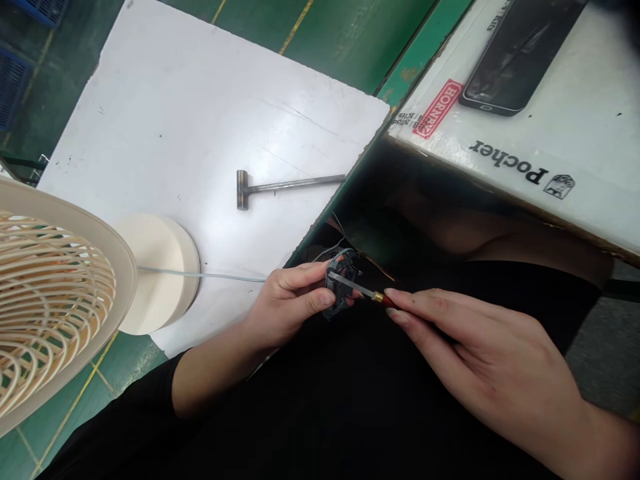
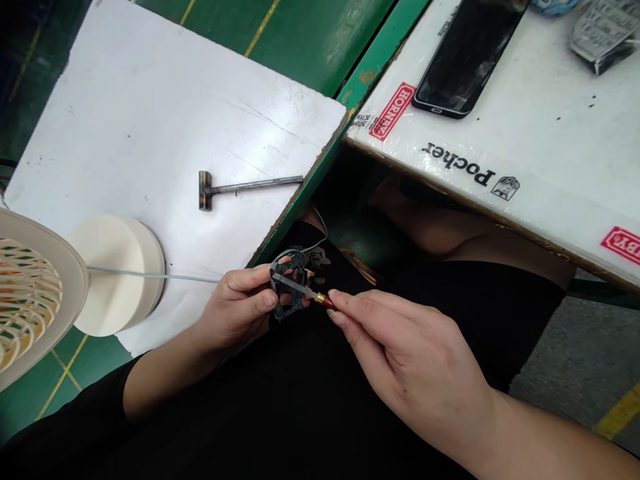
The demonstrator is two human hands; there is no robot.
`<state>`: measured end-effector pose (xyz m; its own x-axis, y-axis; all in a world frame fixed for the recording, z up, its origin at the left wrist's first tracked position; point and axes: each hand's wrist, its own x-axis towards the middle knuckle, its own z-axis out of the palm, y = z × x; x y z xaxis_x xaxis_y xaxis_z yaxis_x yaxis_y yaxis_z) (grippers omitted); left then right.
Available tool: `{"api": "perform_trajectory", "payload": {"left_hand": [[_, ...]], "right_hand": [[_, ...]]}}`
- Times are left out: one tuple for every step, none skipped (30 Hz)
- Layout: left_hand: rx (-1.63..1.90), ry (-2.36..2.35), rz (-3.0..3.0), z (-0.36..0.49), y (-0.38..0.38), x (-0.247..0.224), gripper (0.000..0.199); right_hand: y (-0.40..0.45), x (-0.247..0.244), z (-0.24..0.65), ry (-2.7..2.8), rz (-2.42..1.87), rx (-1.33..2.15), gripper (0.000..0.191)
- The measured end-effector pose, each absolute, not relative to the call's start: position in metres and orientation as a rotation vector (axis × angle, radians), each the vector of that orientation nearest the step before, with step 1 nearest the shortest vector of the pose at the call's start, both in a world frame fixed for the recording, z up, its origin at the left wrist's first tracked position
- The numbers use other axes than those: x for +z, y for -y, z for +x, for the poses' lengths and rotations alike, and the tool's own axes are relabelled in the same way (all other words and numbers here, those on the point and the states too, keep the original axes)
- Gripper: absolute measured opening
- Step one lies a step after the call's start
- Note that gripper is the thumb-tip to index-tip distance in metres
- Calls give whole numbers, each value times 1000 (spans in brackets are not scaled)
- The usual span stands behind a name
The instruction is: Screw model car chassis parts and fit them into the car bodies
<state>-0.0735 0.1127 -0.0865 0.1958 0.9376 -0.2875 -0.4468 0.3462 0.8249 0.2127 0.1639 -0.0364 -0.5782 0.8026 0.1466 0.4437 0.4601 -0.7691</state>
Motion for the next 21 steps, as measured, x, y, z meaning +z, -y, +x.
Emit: {"api": "perform_trajectory", "payload": {"left_hand": [[1079, -909, 668, -73, -112, -87, 33], [1078, -918, 671, -73, -112, -87, 33], [1074, -929, 678, -73, -112, -87, 32], [1072, -942, 687, -73, -112, -87, 32], [1071, -954, 696, -73, -112, -87, 32], [1071, -963, 703, -73, -112, -87, 33], [1071, -972, 706, -74, -112, -87, 34], [1072, -978, 709, -74, -112, -87, 36], [1068, -983, 713, -74, -112, -87, 37], [1063, -988, 716, -74, -112, -87, 39], [1058, -996, 720, -74, -112, -87, 41], [1058, -1005, 722, -74, -111, -88, 42], [1063, -1012, 721, -73, -111, -88, 43], [1071, -1017, 716, -72, -110, -88, 44], [1080, -1022, 709, -72, -110, -87, 43], [1085, -1027, 702, -71, -110, -87, 43], [1085, -1031, 696, -70, -110, -86, 42], [1082, -1035, 690, -70, -110, -85, 41], [1077, -1037, 684, -69, -110, -84, 41], [1071, -1038, 678, -69, -111, -83, 41], [1068, -1036, 674, -69, -111, -82, 41]], "right_hand": [[-164, -37, 212, 2214, -1038, 961, 25], [-164, -37, 212, 2212, -1038, 967, 24], [-164, -37, 211, 2212, -1040, 974, 24], [-164, -37, 210, 2211, -1041, 983, 23], [-164, -37, 210, 2208, -1043, 989, 23], [-164, -38, 210, 2206, -1048, 995, 23], [-165, -38, 210, 2206, -1055, 1002, 22], [-165, -39, 210, 2203, -1063, 1010, 22], [-165, -40, 211, 2198, -1070, 1019, 22], [-164, -41, 211, 2190, -1077, 1025, 23], [-164, -42, 211, 2183, -1082, 1033, 23], [-163, -43, 210, 2177, -1085, 1043, 22], [-163, -43, 210, 2171, -1086, 1055, 22], [-163, -44, 210, 2164, -1085, 1065, 22], [-162, -44, 209, 2159, -1086, 1074, 22], [-162, -45, 209, 2155, -1085, 1080, 23], [-162, -45, 208, 2150, -1086, 1084, 22], [-163, -45, 208, 2143, -1085, 1085, 22], [-164, -44, 207, 2135, -1084, 1088, 22], [-164, -44, 207, 2126, -1082, 1092, 21], [-165, -45, 207, 2116, -1080, 1101, 21]]}}
